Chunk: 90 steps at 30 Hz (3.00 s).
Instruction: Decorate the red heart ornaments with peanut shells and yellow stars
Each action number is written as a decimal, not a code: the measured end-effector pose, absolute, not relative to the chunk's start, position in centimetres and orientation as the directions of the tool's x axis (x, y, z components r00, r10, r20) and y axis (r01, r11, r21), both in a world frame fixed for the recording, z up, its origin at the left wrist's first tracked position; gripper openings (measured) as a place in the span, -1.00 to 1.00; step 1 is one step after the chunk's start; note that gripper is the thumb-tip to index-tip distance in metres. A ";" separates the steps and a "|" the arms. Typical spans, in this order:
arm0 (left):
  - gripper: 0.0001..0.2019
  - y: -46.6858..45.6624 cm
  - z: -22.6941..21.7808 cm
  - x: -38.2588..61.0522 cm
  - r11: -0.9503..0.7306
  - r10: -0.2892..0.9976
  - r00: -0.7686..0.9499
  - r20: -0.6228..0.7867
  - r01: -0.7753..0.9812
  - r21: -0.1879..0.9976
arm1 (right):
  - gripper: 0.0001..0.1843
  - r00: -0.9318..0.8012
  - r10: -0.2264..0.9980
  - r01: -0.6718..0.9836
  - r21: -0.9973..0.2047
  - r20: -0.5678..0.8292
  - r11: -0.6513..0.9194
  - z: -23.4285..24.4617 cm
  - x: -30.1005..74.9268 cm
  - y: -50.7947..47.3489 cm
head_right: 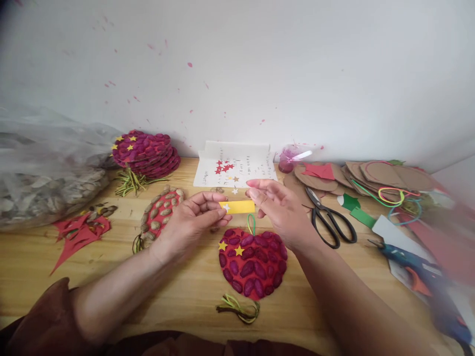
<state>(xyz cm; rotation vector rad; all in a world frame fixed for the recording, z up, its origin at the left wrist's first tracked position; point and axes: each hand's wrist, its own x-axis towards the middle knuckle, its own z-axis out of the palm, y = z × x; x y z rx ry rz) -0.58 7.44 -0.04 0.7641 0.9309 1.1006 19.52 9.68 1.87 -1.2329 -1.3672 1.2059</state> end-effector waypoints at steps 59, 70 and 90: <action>-0.72 7.4 0.0 -0.5 0.304 0.939 0.250 -0.235 -0.288 0.908 | -0.71 -0.214 0.940 0.269 -0.941 -0.266 -0.205 1.4 18.5 8.6; -0.74 7.4 0.1 -0.6 0.303 0.940 0.250 -0.234 -0.293 0.907 | -0.73 -0.209 0.947 0.285 -0.942 -0.242 -0.178 1.3 18.4 8.8; -0.77 7.4 0.1 -0.5 0.328 0.927 0.287 -0.240 -0.316 0.890 | -0.81 -0.182 0.952 0.351 -0.921 -0.245 -0.170 1.7 18.4 8.7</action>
